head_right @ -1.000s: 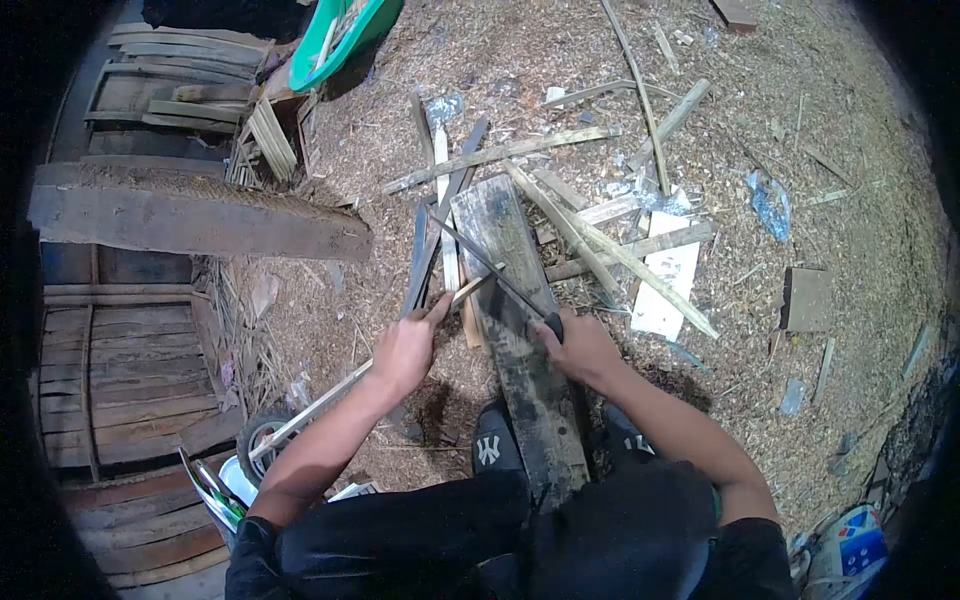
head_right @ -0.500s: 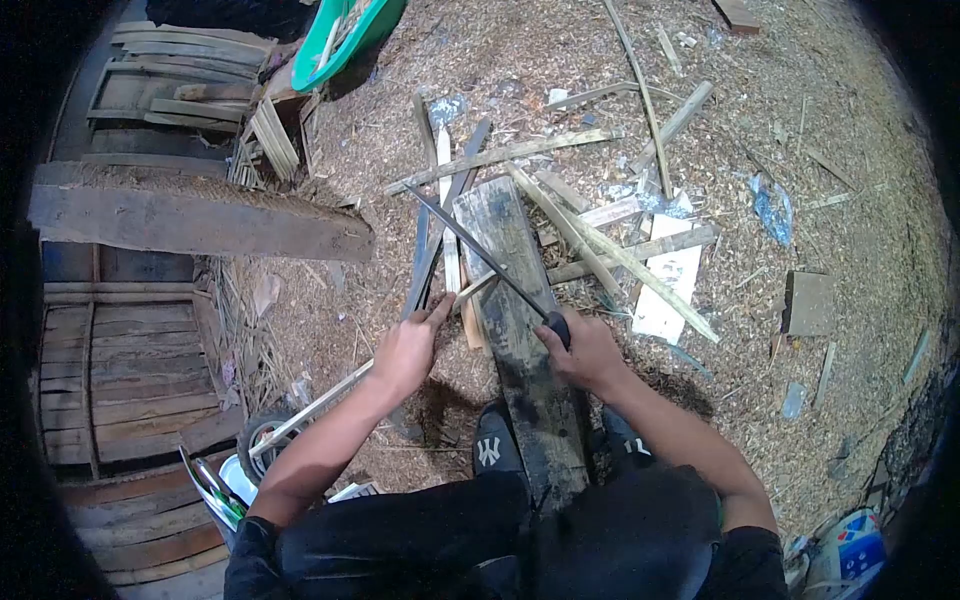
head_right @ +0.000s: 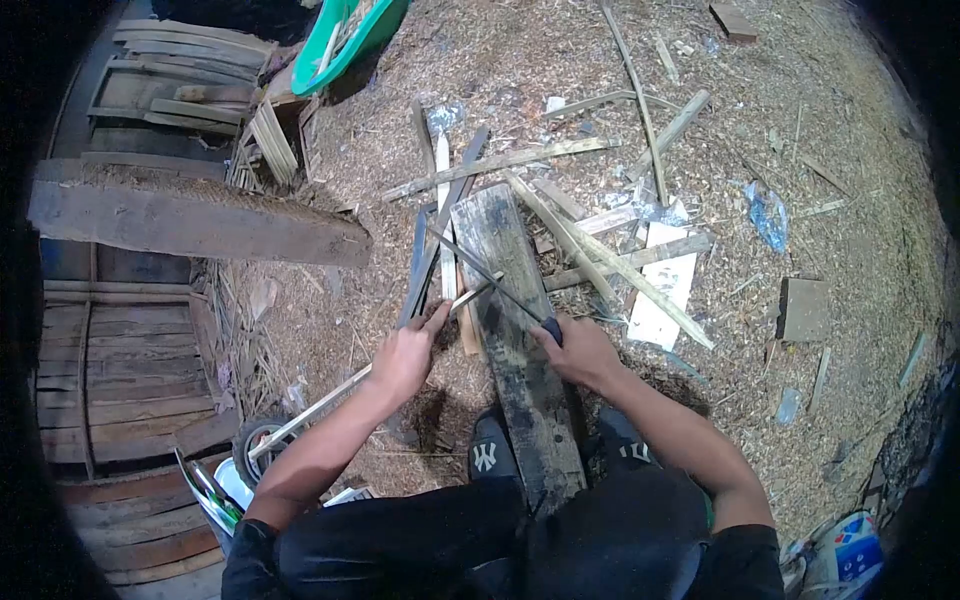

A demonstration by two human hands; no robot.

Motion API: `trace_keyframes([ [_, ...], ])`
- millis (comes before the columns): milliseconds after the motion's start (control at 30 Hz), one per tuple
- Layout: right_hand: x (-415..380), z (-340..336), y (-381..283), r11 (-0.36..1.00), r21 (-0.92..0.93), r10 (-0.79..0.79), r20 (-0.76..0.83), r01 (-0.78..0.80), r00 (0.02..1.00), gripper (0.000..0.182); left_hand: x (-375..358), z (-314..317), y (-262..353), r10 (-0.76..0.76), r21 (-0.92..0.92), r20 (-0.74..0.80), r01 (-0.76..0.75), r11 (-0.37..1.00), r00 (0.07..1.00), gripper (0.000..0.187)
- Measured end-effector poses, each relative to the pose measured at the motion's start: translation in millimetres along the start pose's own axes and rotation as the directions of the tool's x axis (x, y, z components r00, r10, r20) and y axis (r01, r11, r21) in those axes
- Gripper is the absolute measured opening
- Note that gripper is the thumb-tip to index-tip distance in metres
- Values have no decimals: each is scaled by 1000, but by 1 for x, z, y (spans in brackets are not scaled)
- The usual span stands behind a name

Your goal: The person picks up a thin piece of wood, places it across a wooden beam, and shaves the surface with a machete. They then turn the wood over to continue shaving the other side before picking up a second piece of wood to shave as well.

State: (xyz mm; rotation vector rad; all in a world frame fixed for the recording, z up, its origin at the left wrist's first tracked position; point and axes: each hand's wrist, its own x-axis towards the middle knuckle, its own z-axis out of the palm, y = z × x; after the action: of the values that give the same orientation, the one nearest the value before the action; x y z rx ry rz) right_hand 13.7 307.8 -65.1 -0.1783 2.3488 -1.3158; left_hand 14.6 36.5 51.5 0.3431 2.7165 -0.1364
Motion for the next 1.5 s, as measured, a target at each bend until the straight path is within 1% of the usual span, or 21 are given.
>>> trace_keyframes([
  [67,-6,0,-9,1000,9,-24,-4,24,1000,44,-2,-4,1,-7,28,23,6,1000,1000,72],
  [133,-11,1,-13,973,165,-139,-127,159,982,44,1,-18,7,-103,1,187,104,995,977,80],
  [167,-7,4,-8,974,160,-143,-127,162,982,44,1,-15,6,-104,-2,183,106,994,978,80],
  [233,2,6,-3,999,-31,9,2,-9,1000,44,0,-8,4,-69,-35,101,73,997,992,82],
  [367,-7,1,-12,998,18,-63,-35,64,997,45,-1,-8,2,-58,-24,112,61,998,992,83],
  [433,-11,3,-13,972,138,-175,-108,189,979,45,1,-18,7,-79,19,167,77,997,983,83],
  [467,-7,6,-8,972,133,-178,-108,192,978,45,0,-12,4,-80,15,163,79,997,983,83],
  [533,3,10,1,1000,-22,-18,-42,17,999,41,0,-3,0,-37,-35,65,40,999,997,83],
  [667,-3,3,-1,998,-49,-48,-47,46,998,44,-1,-5,2,-51,-24,72,53,998,996,83],
  [733,-11,-1,-7,977,96,-181,-98,190,979,49,0,-12,5,-83,3,131,84,996,988,82],
  [800,-6,8,1,987,71,-140,-94,147,986,48,-1,-10,3,-71,-12,104,72,997,992,80],
  [867,4,8,6,996,-89,-9,-11,8,1000,40,-2,0,0,-6,38,25,5,999,1000,74],
  [933,0,3,-4,994,-108,3,7,-2,1000,43,1,-1,0,-2,43,28,1,999,1000,75],
  [1000,-7,0,-13,983,99,-146,-111,157,983,45,-2,-4,1,-14,40,38,12,999,999,75],
  [1033,-6,4,-10,982,98,-148,-105,159,983,45,-2,-8,2,-41,18,78,39,999,996,76],
  [1100,0,9,-1,999,-46,-3,-29,1,1000,43,-1,-8,3,-63,-4,105,64,998,993,77],
  [1233,0,2,-1,997,-74,-34,11,35,999,43,1,-2,1,-49,-4,77,49,999,996,79],
  [1300,-9,-6,-11,982,58,-176,-38,178,984,57,-2,-4,1,-61,-13,81,63,998,995,80],
  [1333,-8,-1,-10,982,57,-177,-33,179,984,57,-2,-6,1,-60,-10,93,61,998,994,80],
  [1400,-1,5,-5,990,-139,33,15,-31,999,54,-1,-7,2,-54,-11,90,55,998,995,81],
  [1500,0,-5,-6,995,-102,-22,6,23,1000,54,1,-4,2,-50,-14,63,51,999,997,80],
])
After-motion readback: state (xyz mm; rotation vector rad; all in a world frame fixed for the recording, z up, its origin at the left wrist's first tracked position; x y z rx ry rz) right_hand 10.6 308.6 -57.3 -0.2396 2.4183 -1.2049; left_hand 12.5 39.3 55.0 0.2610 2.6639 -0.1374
